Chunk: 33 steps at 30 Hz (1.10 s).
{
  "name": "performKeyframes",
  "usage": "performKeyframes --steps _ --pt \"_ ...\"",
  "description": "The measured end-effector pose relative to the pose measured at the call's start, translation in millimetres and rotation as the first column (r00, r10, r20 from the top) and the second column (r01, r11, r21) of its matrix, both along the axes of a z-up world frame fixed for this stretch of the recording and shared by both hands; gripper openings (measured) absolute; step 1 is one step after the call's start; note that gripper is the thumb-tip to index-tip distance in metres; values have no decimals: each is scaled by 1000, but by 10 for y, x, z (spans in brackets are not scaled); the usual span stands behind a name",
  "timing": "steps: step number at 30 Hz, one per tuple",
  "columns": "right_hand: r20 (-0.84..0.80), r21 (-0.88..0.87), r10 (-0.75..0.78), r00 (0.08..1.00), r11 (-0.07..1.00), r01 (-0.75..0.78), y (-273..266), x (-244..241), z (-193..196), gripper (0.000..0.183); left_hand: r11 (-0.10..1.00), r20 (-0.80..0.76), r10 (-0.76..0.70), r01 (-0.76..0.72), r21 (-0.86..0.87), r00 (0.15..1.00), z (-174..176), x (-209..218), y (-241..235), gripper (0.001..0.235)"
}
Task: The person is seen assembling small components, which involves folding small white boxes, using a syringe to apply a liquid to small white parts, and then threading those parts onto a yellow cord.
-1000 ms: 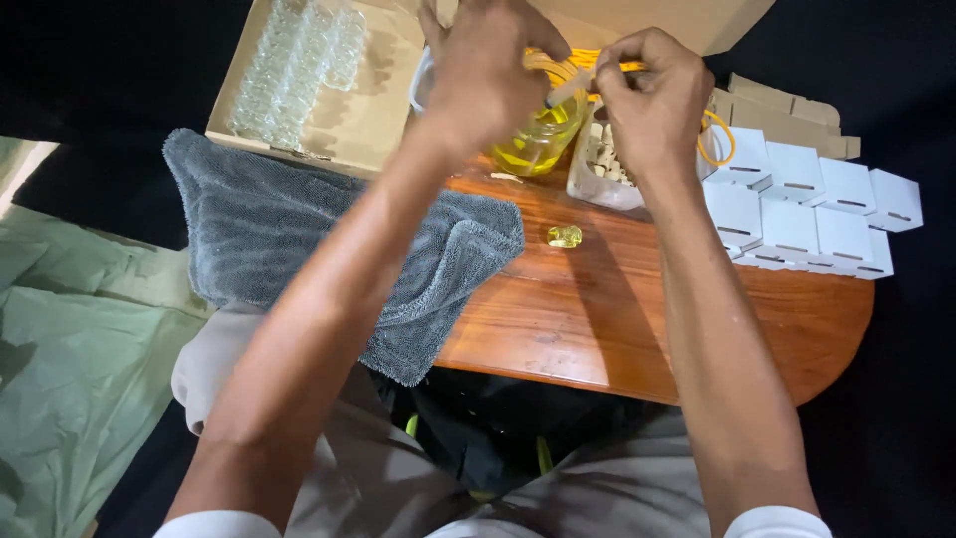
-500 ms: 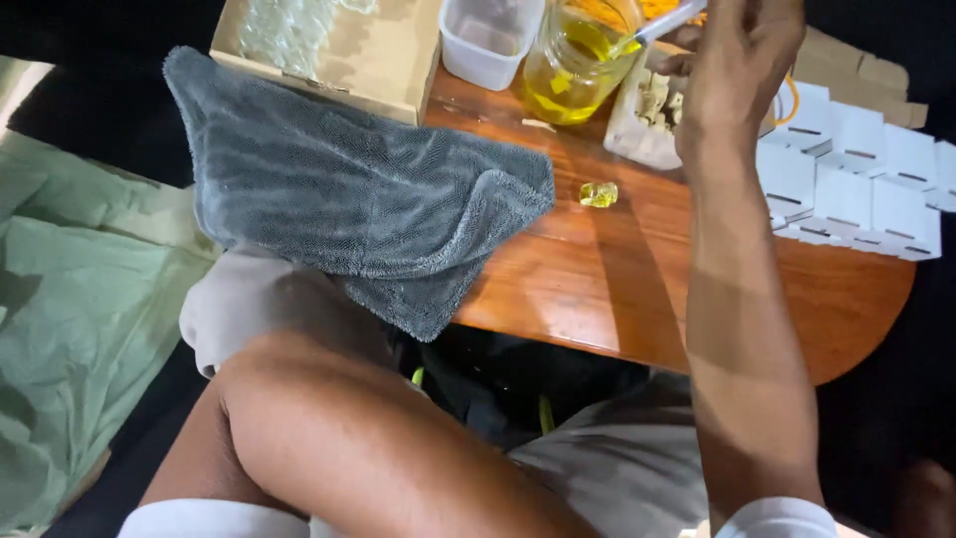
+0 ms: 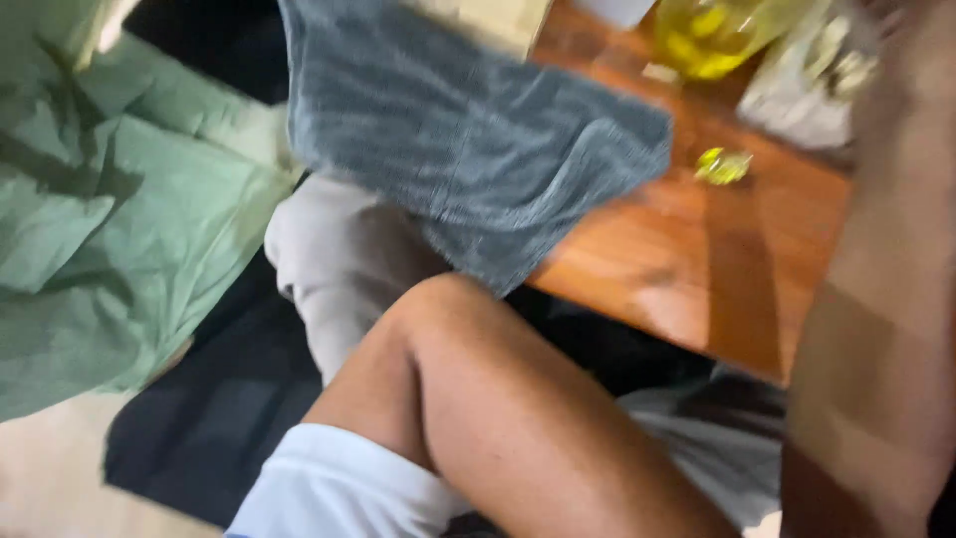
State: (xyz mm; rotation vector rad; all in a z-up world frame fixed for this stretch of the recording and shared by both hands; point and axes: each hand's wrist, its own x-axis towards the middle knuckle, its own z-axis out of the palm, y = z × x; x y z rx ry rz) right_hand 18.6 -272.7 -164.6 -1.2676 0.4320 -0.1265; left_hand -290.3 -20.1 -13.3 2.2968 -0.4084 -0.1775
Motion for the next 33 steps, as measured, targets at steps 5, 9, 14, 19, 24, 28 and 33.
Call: performKeyframes --steps 5,9,14,19,24,28,33 --pt "97 -173 -118 988 976 133 649 -576 726 21 954 93 -241 254 -159 966 -49 150 122 35" --pt "300 -122 -81 951 985 122 912 -1028 1234 16 822 191 -445 484 -301 875 -52 228 4 29" --pt "107 130 -109 988 987 95 1187 -1487 1907 23 954 22 -218 209 215 976 -300 843 435 23" --pt "227 100 98 969 987 -123 1157 -1777 1915 52 998 30 -14 15 -57 999 -578 1115 400 69" --pt "419 -204 94 903 979 -7 1052 -1848 1387 61 993 62 -49 42 111 997 -623 1159 296 69" --pt "585 -284 114 803 956 72 1076 -1905 1145 55 984 77 -70 56 167 995 -716 1242 261 23" --pt "691 -372 112 714 902 219 1150 -2001 1041 41 995 1 -91 90 46 996 -519 1275 391 31"
